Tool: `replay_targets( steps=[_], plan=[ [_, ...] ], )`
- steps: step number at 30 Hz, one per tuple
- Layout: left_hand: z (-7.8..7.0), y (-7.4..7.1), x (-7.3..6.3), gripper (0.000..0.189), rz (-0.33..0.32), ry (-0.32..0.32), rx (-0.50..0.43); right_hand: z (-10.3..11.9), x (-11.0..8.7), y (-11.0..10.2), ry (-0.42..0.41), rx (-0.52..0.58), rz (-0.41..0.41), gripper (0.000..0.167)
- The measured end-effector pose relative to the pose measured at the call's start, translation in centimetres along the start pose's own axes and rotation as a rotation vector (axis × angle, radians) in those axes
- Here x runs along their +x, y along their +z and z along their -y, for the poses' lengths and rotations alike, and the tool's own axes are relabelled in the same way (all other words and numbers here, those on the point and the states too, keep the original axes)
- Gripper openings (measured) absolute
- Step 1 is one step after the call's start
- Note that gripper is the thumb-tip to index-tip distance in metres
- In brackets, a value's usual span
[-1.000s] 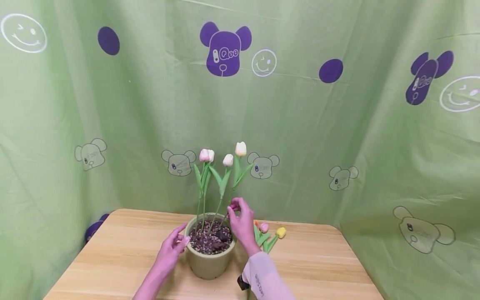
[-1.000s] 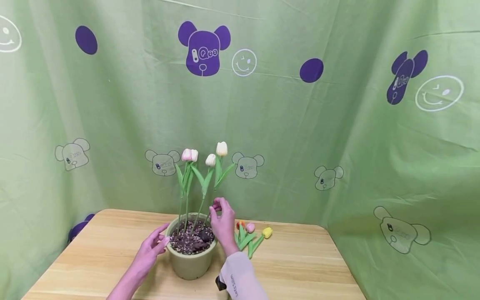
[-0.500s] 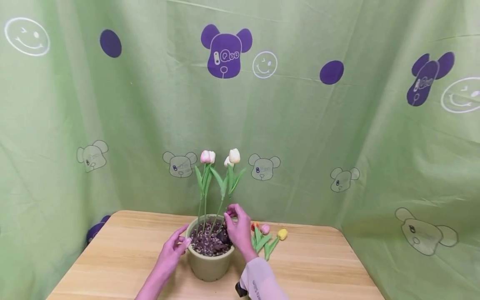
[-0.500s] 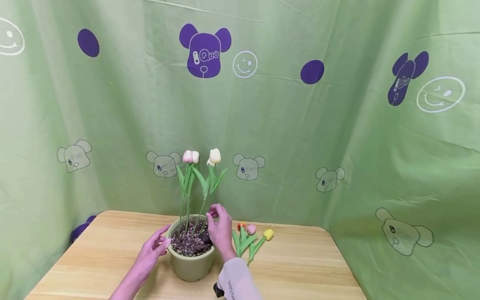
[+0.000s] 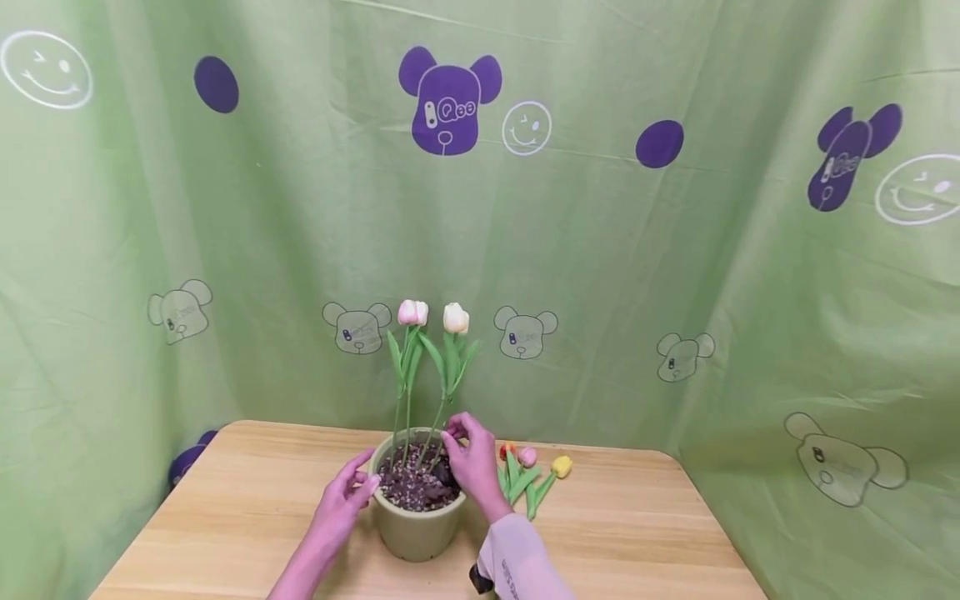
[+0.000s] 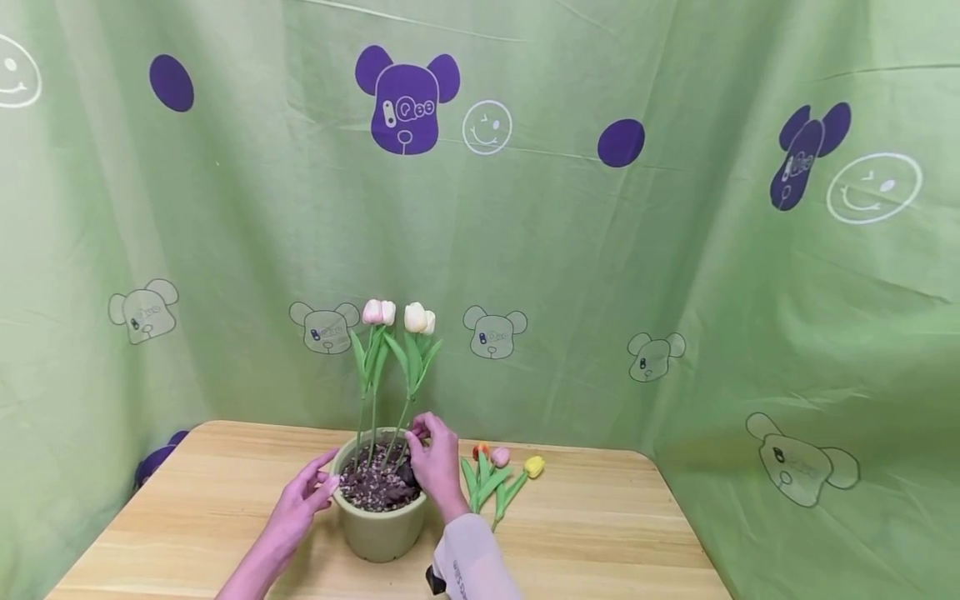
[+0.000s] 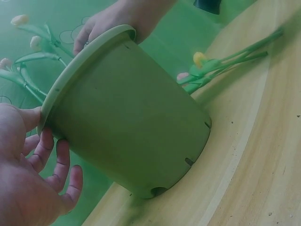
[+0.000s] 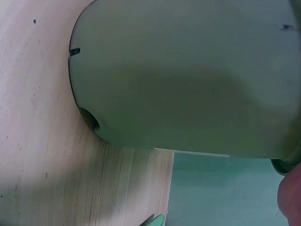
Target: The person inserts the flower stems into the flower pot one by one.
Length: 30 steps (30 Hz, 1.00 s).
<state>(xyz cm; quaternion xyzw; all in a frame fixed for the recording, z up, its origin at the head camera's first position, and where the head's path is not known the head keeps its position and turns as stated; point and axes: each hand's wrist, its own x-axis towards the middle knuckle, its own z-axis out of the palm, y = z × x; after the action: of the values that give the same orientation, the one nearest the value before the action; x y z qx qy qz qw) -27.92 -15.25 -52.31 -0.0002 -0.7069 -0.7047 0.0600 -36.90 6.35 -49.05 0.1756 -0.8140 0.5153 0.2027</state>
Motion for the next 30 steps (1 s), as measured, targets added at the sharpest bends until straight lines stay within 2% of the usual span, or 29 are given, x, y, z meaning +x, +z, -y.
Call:
replay_targets(
  steps=[8,17,24,30],
  plan=[
    [-0.14,-0.04,-0.13,0.059,-0.009,-0.003,0.015,0.12,0.27,-0.03,0.035,-0.036,0.059,0.012],
    [-0.28,0.06,-0.08,0.059,-0.003,-0.013,0.018,0.12,0.54,-0.1,0.042,-0.081,0.075,0.01],
    [-0.33,0.05,-0.08,0.059,0.001,-0.014,0.019,0.25,0.61,-0.23,0.089,-0.072,0.094,0.009],
    [-0.24,0.08,-0.17,0.058,-0.001,-0.016,0.022,0.27,0.55,-0.21,0.094,-0.071,0.104,0.01]
  ],
)
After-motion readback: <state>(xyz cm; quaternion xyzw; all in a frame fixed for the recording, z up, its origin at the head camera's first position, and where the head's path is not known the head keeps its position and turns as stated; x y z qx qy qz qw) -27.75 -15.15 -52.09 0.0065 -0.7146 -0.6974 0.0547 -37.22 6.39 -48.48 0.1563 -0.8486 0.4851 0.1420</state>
